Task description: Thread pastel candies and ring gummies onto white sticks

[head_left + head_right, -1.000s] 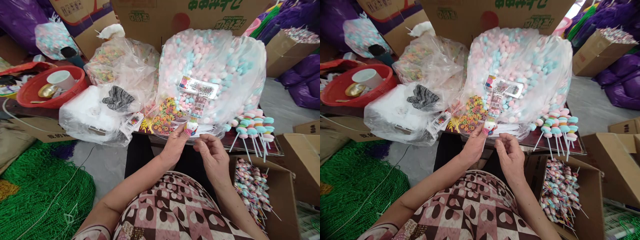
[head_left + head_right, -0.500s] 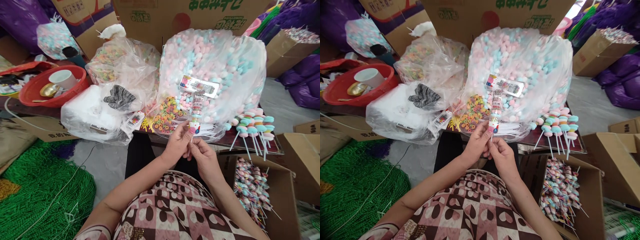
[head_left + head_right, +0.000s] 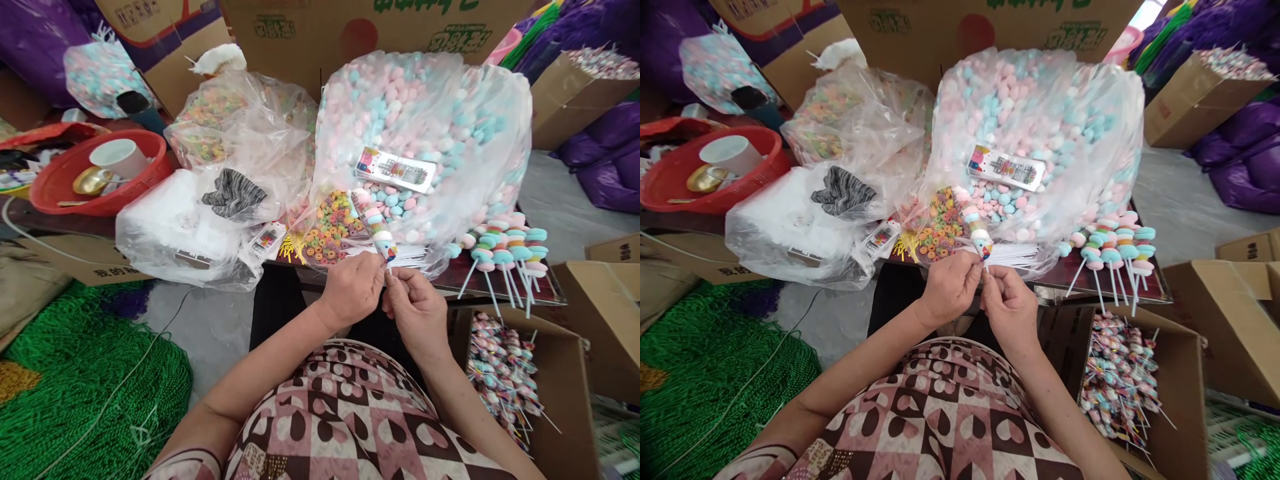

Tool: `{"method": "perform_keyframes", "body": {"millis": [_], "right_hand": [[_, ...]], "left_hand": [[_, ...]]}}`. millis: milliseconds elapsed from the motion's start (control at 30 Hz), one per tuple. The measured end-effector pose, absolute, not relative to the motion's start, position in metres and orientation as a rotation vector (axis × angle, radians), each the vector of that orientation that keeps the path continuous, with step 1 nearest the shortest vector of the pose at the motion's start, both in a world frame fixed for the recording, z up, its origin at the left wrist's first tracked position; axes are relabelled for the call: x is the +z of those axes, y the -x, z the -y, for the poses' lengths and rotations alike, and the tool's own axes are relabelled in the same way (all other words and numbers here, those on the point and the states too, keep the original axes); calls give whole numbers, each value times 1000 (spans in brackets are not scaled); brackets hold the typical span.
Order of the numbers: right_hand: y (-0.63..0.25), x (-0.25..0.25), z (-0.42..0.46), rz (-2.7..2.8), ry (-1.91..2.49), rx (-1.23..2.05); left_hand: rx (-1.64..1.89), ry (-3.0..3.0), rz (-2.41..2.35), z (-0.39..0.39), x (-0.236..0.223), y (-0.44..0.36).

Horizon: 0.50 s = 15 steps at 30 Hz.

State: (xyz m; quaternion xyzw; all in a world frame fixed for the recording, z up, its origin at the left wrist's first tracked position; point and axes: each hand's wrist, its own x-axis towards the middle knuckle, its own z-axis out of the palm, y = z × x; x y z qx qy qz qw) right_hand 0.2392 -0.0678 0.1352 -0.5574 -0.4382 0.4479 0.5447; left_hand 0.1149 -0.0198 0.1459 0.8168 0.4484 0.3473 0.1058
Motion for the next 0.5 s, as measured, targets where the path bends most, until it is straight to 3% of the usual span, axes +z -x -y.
{"method": "perform_keyframes", "body": {"millis": [267, 500], "right_hand": [[-245, 126, 64, 993, 1258, 1169], [-256, 120, 67, 982, 1298, 1014]], "left_hand": [[1048, -2309, -1126, 25, 149, -115], [968, -1848, -1174, 24, 151, -119]]}}
